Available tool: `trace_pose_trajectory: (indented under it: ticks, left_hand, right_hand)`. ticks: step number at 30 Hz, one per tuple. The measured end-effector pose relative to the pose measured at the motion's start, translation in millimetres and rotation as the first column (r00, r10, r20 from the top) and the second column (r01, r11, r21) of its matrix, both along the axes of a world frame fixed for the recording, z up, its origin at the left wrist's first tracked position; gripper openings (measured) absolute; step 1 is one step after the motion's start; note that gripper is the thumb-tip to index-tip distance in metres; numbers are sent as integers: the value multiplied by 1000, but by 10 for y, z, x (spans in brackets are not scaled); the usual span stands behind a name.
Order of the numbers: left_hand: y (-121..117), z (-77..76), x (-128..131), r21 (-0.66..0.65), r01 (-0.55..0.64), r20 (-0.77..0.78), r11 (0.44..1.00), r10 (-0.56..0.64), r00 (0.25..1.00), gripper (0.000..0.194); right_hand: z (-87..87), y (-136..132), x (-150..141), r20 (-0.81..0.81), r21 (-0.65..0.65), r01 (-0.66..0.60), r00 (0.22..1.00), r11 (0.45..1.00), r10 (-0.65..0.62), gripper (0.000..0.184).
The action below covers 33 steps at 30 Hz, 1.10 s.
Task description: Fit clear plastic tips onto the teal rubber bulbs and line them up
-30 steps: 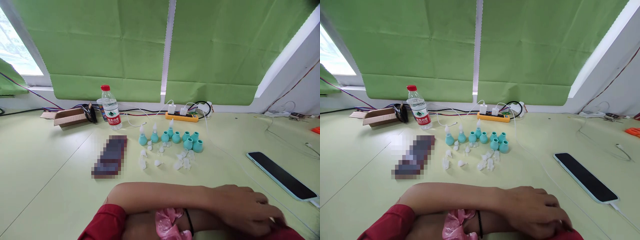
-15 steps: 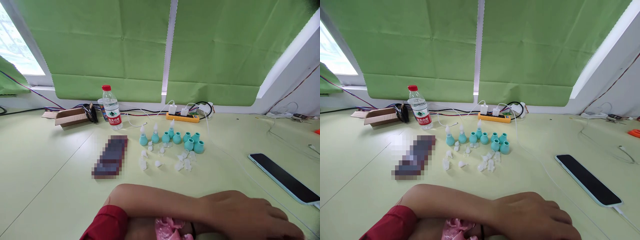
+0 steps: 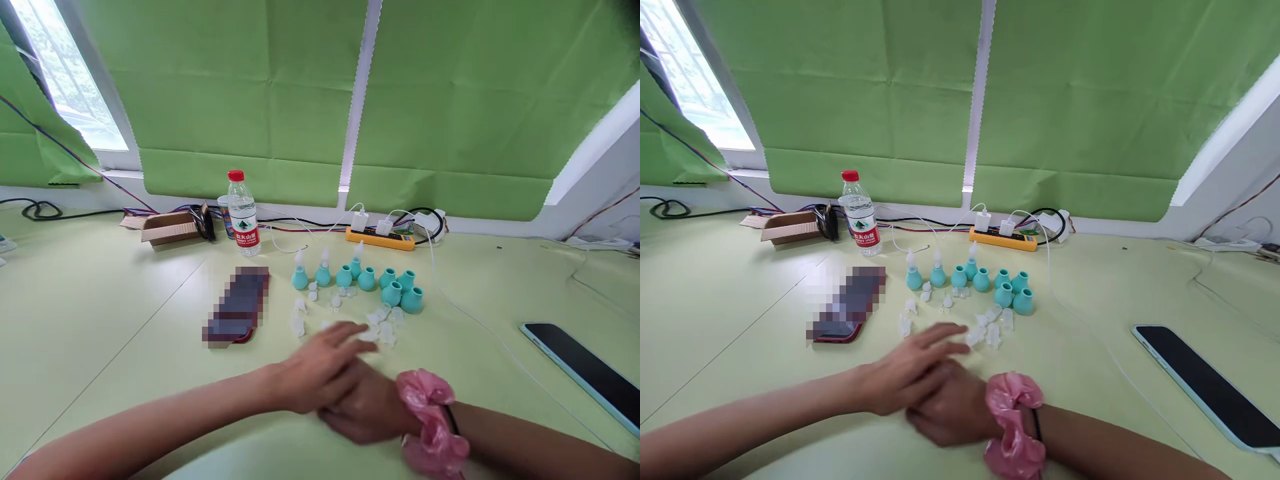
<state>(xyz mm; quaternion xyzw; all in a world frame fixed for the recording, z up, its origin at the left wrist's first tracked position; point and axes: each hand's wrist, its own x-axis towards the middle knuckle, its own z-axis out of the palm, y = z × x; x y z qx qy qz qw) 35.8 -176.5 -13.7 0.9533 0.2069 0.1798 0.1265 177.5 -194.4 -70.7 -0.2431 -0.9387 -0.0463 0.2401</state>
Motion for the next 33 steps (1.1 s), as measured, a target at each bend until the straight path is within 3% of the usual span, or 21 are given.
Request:
trace_pose_trajectory:
  ticks: [1, 3, 5, 9, 12, 16, 21, 23, 27, 33]
  left_hand:
    - [49, -77, -80, 41, -119, 36, 992, 118, 992, 31]
    - [137, -261, -176, 127, -237, 28, 963, 235, 972, 33]
    - [211, -427, -208, 227, -243, -33, 943, 257, 966, 35]
    - [340, -582, -216, 305, -227, -91, 925, 265, 960, 33]
    - [422, -604, -240, 329, -263, -49, 907, 294, 954, 31]
    - [438, -589, -257, 378, -345, -38, 859, 387, 921, 32]
    - [369, -509, -196, 437, -180, -179, 881, 281, 943, 37]
    - [378, -490, -141, 433, -180, -208, 883, 292, 934, 35]
    - [444, -503, -32, 415, -287, -185, 863, 389, 902, 35]
    - [492, -551, -14, 356, -320, -112, 878, 380, 918, 24]
  right_hand:
    - [26, 93, 67, -5, 44, -15, 1000, 999, 15, 20]
    - [62, 297, 243, -75, 134, 45, 997, 990, -35, 17]
    - [58, 493, 413, -204, 151, 216, 962, 965, -183, 12]
    - [-31, 740, 552, -191, -15, 357, 916, 934, -353, 23]
    - [-66, 771, 530, -85, -140, 338, 932, 931, -352, 19]
    - [-34, 709, 506, -30, -177, 331, 940, 927, -341, 22]
    - [14, 669, 497, -11, -135, 349, 935, 927, -353, 45]
    - [9, 683, 490, 6, -132, 375, 926, 917, -378, 49]
    - [-34, 726, 486, 43, -140, 374, 927, 917, -372, 37]
    - [-71, 742, 499, -64, -158, 347, 931, 924, -360, 23]
